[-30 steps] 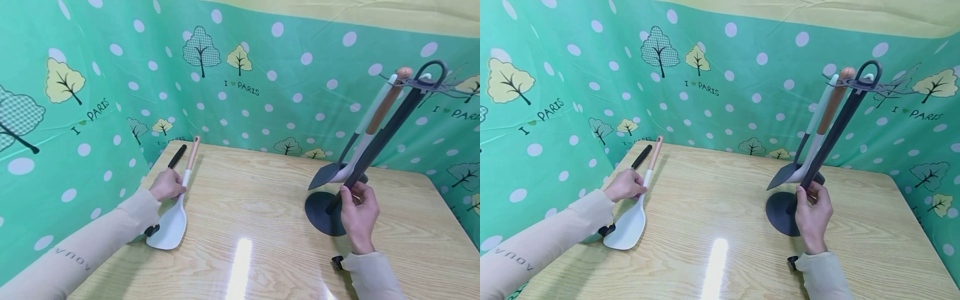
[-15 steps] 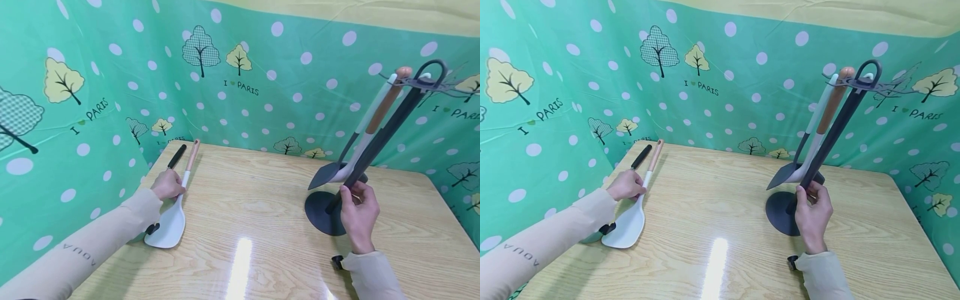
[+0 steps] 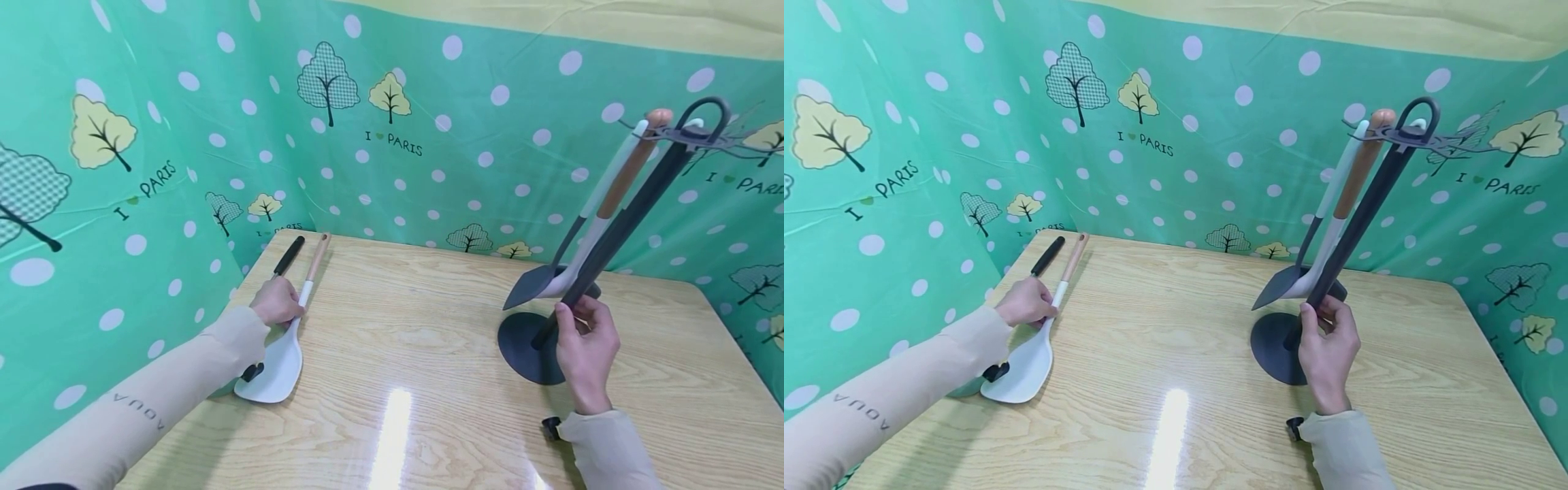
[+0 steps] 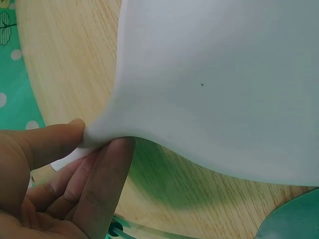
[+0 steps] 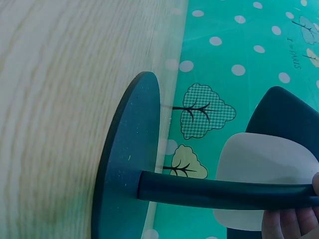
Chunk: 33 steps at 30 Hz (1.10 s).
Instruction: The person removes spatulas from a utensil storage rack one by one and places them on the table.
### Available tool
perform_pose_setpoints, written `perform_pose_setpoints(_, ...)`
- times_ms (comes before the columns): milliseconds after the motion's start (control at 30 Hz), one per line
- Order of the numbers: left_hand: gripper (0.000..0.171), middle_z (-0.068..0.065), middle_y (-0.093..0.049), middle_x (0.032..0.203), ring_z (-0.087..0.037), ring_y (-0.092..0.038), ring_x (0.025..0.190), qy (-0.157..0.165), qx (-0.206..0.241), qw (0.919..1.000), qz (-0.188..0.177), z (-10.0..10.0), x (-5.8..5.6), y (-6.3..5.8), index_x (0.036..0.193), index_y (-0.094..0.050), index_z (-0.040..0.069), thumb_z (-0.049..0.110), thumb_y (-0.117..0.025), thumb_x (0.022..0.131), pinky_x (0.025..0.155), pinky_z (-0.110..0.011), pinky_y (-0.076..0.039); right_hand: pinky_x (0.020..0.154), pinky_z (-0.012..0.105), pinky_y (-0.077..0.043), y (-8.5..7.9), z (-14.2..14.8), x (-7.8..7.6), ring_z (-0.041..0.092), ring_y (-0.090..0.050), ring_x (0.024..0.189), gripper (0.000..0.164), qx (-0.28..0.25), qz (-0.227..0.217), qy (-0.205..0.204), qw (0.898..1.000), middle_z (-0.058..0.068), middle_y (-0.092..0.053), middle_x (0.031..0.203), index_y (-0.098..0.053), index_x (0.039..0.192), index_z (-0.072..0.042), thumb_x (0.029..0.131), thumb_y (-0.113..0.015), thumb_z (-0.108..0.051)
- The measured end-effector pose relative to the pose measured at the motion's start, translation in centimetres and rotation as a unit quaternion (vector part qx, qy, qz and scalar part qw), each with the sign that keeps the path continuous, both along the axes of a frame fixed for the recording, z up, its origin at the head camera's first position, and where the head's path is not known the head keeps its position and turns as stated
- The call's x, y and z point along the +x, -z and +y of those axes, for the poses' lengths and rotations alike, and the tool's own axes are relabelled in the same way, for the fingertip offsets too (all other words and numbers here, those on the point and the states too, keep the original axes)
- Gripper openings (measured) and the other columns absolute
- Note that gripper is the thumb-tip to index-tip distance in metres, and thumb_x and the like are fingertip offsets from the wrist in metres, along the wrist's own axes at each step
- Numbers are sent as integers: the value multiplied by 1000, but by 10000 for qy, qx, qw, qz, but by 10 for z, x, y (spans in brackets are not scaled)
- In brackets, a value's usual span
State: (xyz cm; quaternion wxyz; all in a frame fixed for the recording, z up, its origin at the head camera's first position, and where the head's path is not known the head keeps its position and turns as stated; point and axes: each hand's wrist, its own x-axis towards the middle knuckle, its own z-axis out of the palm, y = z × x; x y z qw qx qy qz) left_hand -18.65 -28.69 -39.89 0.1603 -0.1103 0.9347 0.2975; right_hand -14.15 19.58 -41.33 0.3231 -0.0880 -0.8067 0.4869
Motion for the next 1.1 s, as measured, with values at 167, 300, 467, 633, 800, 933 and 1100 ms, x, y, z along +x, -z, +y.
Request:
perform_pose_setpoints(167,15,-17,-64,76,-21,-67,62,-63,-83,9999,-45,3,-1,3,88,-62,-6,4,-71,81,57,-29,-57,83,14,-47,0,0,1,8,-54,94,34,-10,-37,12,10000,-1,-58,105,-59,119,-5,93,-62,-26)
perform_pose_setpoints(300,13,-16,-65,74,-20,-67,61,-41,-142,9999,-19,3,-2,5,84,-63,-5,5,-71,81,56,-29,-57,83,14,-47,0,0,1,8,-54,94,34,-12,-68,9,10000,-1,-58,105,-59,120,-6,93,-62,-26)
perform_pose_setpoints(467,11,-15,-65,71,-19,-66,59,95,-176,9998,54,3,-2,6,80,-63,-4,4,-70,81,55,-29,-56,82,14,-47,0,-1,1,8,-54,94,33,-24,-54,9,10000,-1,-58,104,-59,119,-5,93,-63,-26)
perform_pose_setpoints(633,12,-13,-65,66,-18,-65,56,277,-355,9989,87,4,-1,6,75,-64,-3,5,-70,81,52,-27,-54,81,12,-47,1,-1,0,8,-55,91,32,-31,114,-33,9999,-1,-59,102,-60,118,-3,92,-64,-22)
perform_pose_setpoints(800,13,-12,-66,64,-17,-65,56,328,-409,9986,52,6,-1,5,73,-64,-3,5,-71,81,53,-27,-55,79,12,-46,2,-1,-1,7,-56,90,31,-36,290,-52,9996,-4,-59,100,-60,116,-1,91,-65,-17)
perform_pose_setpoints(933,12,-14,-65,66,-18,-65,56,343,-344,9988,52,7,-1,5,72,-64,-4,3,-70,80,54,-28,-56,79,12,-47,2,0,-1,8,-56,90,31,-45,303,-50,9995,-5,-59,100,-60,116,-1,91,-66,-17)
perform_pose_setpoints(1100,12,-14,-66,66,-19,-66,57,371,-366,9986,40,8,0,5,72,-63,-4,3,-69,80,55,-29,-56,80,12,-47,1,-1,-1,8,-56,90,31,-65,229,-40,9997,-3,-59,101,-60,117,-2,91,-65,-19)
